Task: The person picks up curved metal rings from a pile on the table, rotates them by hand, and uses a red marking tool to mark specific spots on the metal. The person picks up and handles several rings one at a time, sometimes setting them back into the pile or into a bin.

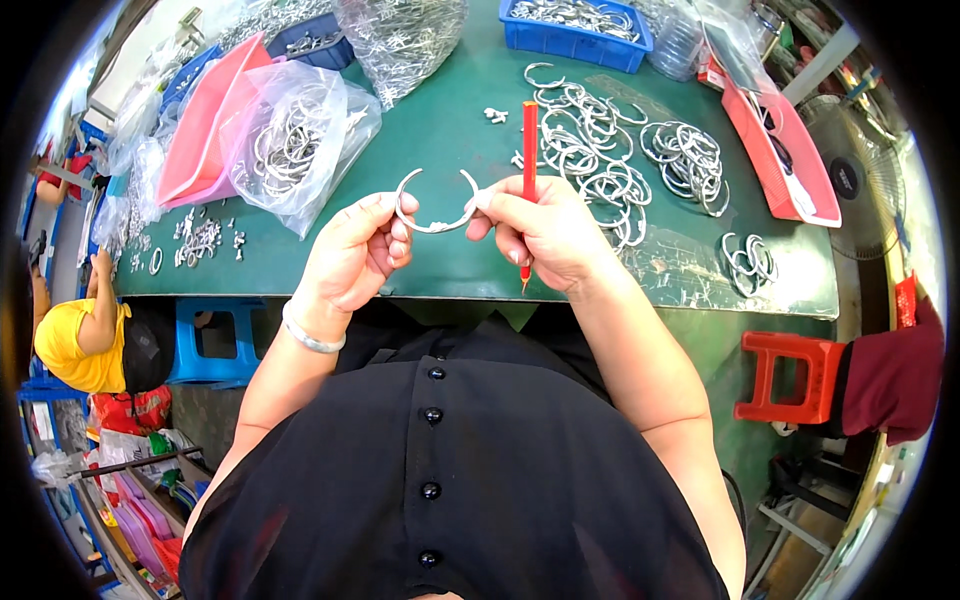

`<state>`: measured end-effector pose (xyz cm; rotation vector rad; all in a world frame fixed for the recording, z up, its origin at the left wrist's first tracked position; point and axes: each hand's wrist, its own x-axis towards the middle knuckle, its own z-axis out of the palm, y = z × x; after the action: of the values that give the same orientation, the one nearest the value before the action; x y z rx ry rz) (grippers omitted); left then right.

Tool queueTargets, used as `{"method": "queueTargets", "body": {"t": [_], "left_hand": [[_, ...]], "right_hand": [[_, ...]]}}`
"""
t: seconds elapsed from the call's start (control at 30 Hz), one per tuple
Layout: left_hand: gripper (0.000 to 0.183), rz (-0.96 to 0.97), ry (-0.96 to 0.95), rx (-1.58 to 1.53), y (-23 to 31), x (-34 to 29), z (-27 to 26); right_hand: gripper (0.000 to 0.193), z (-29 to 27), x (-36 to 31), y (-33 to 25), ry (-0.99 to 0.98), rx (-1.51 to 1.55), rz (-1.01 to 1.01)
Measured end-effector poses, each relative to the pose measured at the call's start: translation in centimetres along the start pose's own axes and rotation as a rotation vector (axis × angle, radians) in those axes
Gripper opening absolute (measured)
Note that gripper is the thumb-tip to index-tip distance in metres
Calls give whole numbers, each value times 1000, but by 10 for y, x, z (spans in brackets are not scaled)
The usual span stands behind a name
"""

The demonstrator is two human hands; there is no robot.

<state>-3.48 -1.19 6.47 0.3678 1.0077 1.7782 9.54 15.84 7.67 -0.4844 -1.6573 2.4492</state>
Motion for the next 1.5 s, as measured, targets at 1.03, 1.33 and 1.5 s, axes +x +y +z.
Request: {"method": "queueTargets", "body": {"t": [1.03,1.33,1.5], "left_hand": [[12,836,15,1158,10,-22,28],[16,1010,-5,1277,10,-21,28],[16,990,30,1200,8,-20,20]], "right_hand": [[19,0,-4,4,-19,-275,-114],[20,2,-8,1,23,-364,-195],[15,7,-16,0,74,-443,-355]]}}
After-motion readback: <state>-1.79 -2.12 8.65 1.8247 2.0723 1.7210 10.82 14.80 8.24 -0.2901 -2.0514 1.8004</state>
